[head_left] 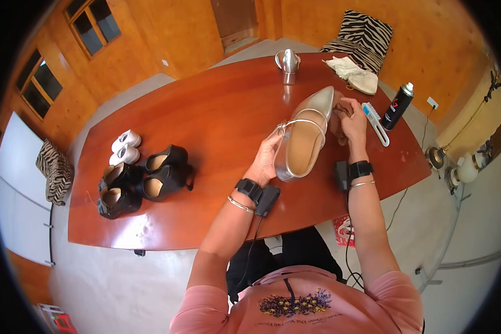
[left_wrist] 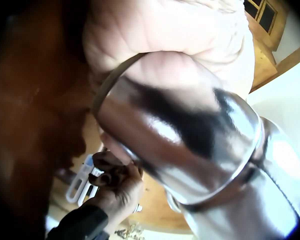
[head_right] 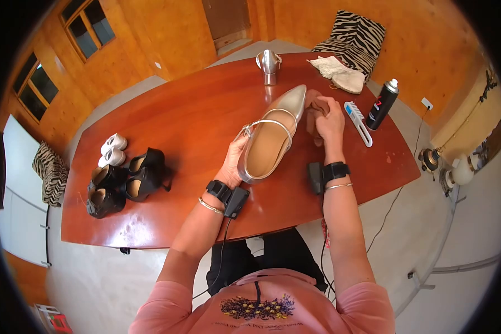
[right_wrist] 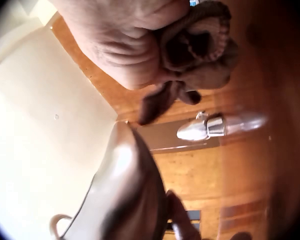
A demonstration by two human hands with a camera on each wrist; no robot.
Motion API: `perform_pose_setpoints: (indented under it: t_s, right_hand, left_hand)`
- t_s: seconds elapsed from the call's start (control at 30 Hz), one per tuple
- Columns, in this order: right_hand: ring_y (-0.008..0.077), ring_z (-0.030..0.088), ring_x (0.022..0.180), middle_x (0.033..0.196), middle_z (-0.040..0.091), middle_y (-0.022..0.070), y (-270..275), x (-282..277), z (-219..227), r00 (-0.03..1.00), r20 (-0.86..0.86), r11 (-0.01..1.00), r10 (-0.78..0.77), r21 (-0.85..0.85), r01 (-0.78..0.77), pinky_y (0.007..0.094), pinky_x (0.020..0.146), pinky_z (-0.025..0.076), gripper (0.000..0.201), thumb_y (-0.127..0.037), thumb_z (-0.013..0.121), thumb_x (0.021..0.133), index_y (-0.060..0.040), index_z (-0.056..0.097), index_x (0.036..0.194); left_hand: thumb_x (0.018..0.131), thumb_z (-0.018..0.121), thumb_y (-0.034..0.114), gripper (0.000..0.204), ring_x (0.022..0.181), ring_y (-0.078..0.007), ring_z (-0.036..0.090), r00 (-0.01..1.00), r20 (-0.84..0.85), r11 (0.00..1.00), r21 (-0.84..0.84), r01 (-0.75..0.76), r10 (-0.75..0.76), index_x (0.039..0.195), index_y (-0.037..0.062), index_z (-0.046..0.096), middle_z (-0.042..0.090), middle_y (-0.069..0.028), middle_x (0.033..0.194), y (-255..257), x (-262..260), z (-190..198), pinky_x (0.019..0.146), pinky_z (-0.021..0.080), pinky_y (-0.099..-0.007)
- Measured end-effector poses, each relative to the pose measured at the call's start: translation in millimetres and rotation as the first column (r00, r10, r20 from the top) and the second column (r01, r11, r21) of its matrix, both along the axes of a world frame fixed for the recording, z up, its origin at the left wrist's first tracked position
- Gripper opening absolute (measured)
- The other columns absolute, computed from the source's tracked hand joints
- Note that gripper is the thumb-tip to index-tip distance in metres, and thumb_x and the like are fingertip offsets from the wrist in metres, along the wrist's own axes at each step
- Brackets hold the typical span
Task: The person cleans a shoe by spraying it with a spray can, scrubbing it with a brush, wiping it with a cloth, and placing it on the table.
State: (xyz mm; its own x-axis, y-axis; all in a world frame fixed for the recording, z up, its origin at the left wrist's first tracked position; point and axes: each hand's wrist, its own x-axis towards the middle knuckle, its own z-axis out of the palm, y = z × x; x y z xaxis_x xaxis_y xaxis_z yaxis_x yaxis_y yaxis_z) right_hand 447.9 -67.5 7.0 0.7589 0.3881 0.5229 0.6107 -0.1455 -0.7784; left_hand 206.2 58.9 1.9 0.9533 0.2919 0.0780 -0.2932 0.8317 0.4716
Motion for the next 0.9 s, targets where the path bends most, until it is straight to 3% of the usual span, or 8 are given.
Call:
perform_pose_setpoints:
  t_s: [0.13,0.2,0.33,0.37,0.4,0.47,0.77,0.9]
  right_hand:
    - [0.0374,0.064,0.114,0.118,0.067,0.0172,-11.0,24.0,-16.2,0.98,0.159,0.876,-0.123,-0.447,0.182,0.0455,0.097,0.05,0.039,-0.013,0.068,0.082,-0.0139,0.067,0.121]
    - [0.0379,0.065,0.111,0.116,0.068,0.0177,-13.7,37.4,-24.1,0.959,0.279,0.9,-0.059,-0.4,0.172,0.0462,0.096,0.05,0.038,-0.014,0.069,0.083,-0.0106,0.067,0.12]
    - [0.0304,0.066,0.091,0.103,0.069,0.0142,-12.6,-14.1,29.0,0.826,0.563,0.982,0.039,-0.175,0.073,0.0383,0.085,0.053,0.034,-0.01,0.068,0.09,-0.0055,0.064,0.123]
    - [0.0222,0.064,0.084,0.098,0.067,0.0103,-9.8,-40.2,43.4,0.941,0.2,0.962,0.274,-0.075,-0.264,0.0327,0.079,0.052,0.033,-0.009,0.066,0.093,-0.0057,0.063,0.126]
    - [0.014,0.062,0.077,0.093,0.066,0.0064,-8.0,-69.7,57.6,0.836,-0.159,0.851,0.525,0.13,-0.509,0.0272,0.072,0.051,0.033,-0.008,0.063,0.096,-0.0059,0.062,0.129]
    - [0.0054,0.054,0.065,0.085,0.061,0.002,-9.6,-117.9,81.8,0.768,-0.091,0.767,0.634,-0.046,-0.639,0.0198,0.062,0.045,0.043,-0.007,0.064,0.096,-0.005,0.054,0.138]
    - [0.008,0.059,0.053,0.066,0.064,0.0039,27.3,-158.3,93.7,0.805,-0.001,0.765,0.593,-0.31,-0.564,0.0255,0.048,0.045,0.033,-0.022,0.081,0.086,-0.0002,0.063,0.103]
    - [0.0137,0.062,0.056,0.07,0.067,0.0095,64.8,-130.6,108.8,0.793,0.142,0.784,0.593,-0.326,-0.528,0.0299,0.052,0.047,0.036,-0.021,0.08,0.085,0.0002,0.063,0.108]
  left_hand:
    - [0.097,0.06,0.03,0.046,0.124,-0.0257,0.058,0.991,-0.025,0.983,0.129,-0.131,0.135,0.138,0.0111,0.053,0.06,-0.0097,0.134,3.0,1.4,2.7,0.107,0.048,-0.047]
    - [0.097,0.061,0.033,0.042,0.125,-0.0239,0.057,0.955,0.009,0.953,0.066,-0.296,0.296,0.134,0.0141,0.056,0.06,-0.0086,0.132,10.1,7.2,-10.0,0.107,0.047,-0.0454]
    - [0.099,0.059,0.039,0.023,0.071,-0.0123,0.058,0.881,-0.073,0.881,-0.046,-0.471,0.467,0.103,0.0158,0.058,0.055,0.0002,0.074,28.0,9.2,-17.1,0.067,0.057,-0.0317]
    - [0.1,0.059,0.039,0.024,0.072,-0.0123,0.058,0.86,-0.106,0.861,-0.054,-0.506,0.499,0.103,0.0153,0.059,0.055,0.0002,0.075,30.5,7.2,-16.1,0.065,0.057,-0.0311]
    - [0.101,0.058,0.039,0.025,0.073,-0.0123,0.058,0.842,-0.138,0.844,-0.059,-0.533,0.522,0.104,0.0148,0.06,0.054,0.0002,0.077,33.0,5.1,-14.9,0.064,0.057,-0.0306]
    - [0.1,0.058,0.042,0.037,0.086,-0.0161,0.067,0.817,-0.151,0.826,-0.008,-0.564,0.556,0.12,0.0113,0.06,0.068,-0.0058,0.098,34.9,-1.2,-7.1,0.073,0.059,-0.032]
    - [0.103,0.058,0.029,0.036,0.068,-0.0072,0.054,0.753,-0.201,0.777,0.086,-0.623,0.626,0.133,0.0097,0.06,0.054,0.003,0.083,33.5,-5.1,10.9,0.055,0.057,-0.025]
    - [0.104,0.055,0.031,0.045,0.08,-0.0149,0.06,0.48,-0.141,0.492,0.416,-0.765,0.866,0.141,0.0059,0.053,0.061,-0.0038,0.092,43.5,11.9,-15.4,0.073,0.054,-0.0326]
